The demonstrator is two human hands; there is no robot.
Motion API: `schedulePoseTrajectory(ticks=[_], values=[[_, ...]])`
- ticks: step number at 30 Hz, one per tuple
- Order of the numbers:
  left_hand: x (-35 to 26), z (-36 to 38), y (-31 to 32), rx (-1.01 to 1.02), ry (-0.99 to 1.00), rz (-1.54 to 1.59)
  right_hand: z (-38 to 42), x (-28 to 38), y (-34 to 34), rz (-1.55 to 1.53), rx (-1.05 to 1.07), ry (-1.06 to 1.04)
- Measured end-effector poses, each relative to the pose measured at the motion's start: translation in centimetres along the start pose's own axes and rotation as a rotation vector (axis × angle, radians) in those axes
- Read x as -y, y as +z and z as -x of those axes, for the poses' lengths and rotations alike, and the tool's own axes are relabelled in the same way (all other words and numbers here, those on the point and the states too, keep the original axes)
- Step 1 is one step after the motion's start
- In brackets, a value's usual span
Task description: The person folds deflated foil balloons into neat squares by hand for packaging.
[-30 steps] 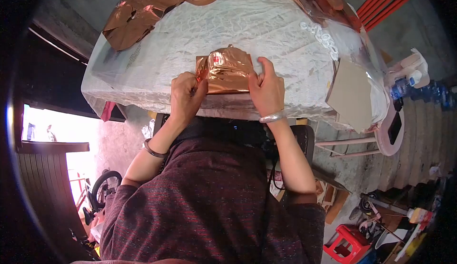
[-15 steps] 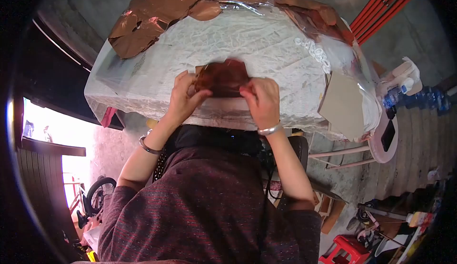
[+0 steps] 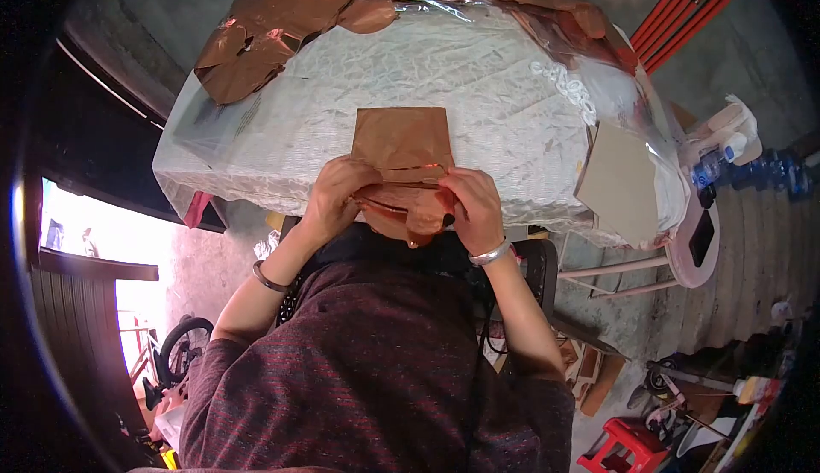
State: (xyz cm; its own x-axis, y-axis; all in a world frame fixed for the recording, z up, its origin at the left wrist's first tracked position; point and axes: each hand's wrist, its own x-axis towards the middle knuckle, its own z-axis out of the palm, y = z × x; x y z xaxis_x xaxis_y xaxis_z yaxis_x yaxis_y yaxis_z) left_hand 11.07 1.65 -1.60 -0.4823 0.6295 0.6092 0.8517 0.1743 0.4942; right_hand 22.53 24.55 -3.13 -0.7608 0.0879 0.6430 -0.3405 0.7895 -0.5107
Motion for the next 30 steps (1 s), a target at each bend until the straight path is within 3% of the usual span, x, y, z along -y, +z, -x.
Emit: schedulePoseTrajectory(ticks=[6,8,12,16,18,22,29,30], values=[[0.3,0.6,0.8,-0.072,-0.071,-0.001,0.0,0.3,0.2,0.027,-0.012,0.086],[0.0,0.1,1.4,-0.119,-0.134,-0.026,-0.9,0.9,0.8,-0.082,-0.074,0.391],[-0.9,-1.4,2.3,-0.238,-0.329,-0.024,-3.4,0.8,0.9,-0.033,0.025,0.492],[-0.5,-2.2,2.3,-0.264,-0.245,-0.042,-5.0,0.1,1.2,0.075,0.142,0.476],[-0.2,-2.3,2.1,-0.133,-0.235,-0.29,-5.2,-0.7,1.8,0.111,0.165,0.47],[-0.2,-2.8,2.3,-0.124,-0.243,-0.358,-6.5,0.0,1.6,0.257,0.278,0.565],[0.5,-3.6,2.1,0.133,-0.279,-0.508,-5.9,1.6,0.6,0.28,0.236,0.586],[0.6,-3.7,2.0,0.175,-0.296,-0.519,-5.1,1.8,0.3,0.339,0.129,0.377]])
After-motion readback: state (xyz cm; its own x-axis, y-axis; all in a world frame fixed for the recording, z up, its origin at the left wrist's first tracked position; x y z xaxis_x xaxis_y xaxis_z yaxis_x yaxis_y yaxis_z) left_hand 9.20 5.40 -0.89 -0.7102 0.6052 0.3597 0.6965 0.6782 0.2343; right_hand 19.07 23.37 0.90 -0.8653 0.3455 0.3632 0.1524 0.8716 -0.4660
